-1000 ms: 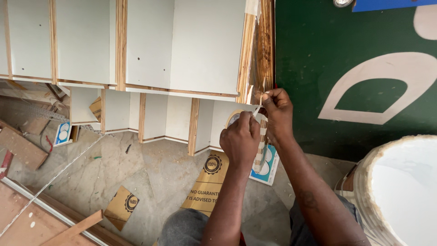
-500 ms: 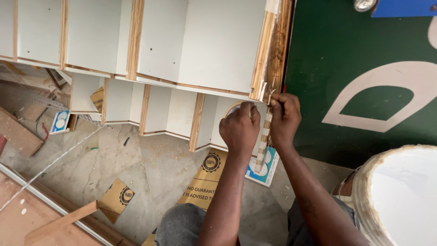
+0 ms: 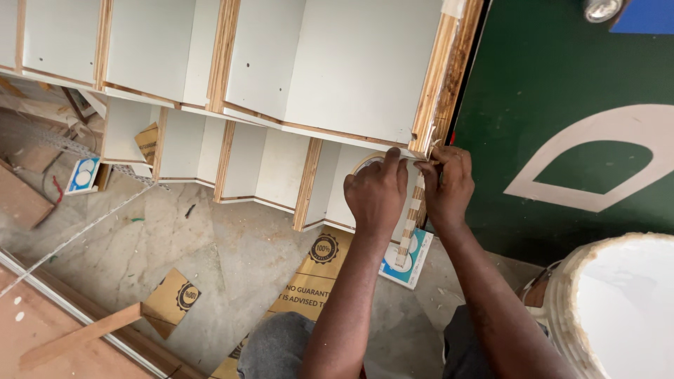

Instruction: The person applies masking tape to the edges of a wooden structure, likely a cabinet or shelving unit. They repeatedly tear off strips of tape and press them onto the vertical and horizontal edges of the wood.

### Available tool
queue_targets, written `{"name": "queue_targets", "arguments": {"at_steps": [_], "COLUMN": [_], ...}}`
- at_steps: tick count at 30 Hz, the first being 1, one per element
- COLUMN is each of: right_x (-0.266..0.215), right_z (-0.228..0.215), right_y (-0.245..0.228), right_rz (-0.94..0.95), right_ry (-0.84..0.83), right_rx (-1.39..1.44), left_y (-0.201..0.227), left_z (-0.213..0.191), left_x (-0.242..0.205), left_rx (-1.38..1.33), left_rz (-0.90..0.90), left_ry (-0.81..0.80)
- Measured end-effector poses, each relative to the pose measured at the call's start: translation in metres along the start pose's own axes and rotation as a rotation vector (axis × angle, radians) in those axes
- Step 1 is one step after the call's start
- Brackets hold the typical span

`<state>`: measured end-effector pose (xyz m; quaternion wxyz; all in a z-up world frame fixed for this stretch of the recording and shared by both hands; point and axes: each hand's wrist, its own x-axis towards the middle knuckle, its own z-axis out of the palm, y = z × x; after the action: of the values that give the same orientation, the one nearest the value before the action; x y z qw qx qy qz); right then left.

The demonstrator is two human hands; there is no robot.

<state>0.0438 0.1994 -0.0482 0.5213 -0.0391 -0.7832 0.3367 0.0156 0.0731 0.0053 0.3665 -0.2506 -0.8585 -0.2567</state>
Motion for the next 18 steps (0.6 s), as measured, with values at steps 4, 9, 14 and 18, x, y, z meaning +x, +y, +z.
{"name": "queue_targets", "arguments": {"at_steps": [4, 9, 14, 18], "right_x": [0.001, 0.002, 0.000, 0.003], "right_z": [0.005, 0.013, 0.019, 0.021], "right_y": [0.002, 0.004, 0.006, 0.007], "right_rz": [-0.073, -0.055, -0.080, -0.066], "right_ry": [0.022, 0.000, 0.012, 0.002], "right_rx": [-0.008, 0.048, 0.040, 0.042], "left_y": [-0.003, -0.005, -0.004, -0.002], "left_z": [0.000, 0.002, -0.001, 0.003], "left_x": [0.000, 0.002, 0.002, 0.004], "left_rx": [-0.001, -0.021, -0.096, -0.127], "left_rz": [-0.011, -0.039, -0.130, -0.142], "left_ry": [-0.047, -0.071, -0.093, -0.055]}}
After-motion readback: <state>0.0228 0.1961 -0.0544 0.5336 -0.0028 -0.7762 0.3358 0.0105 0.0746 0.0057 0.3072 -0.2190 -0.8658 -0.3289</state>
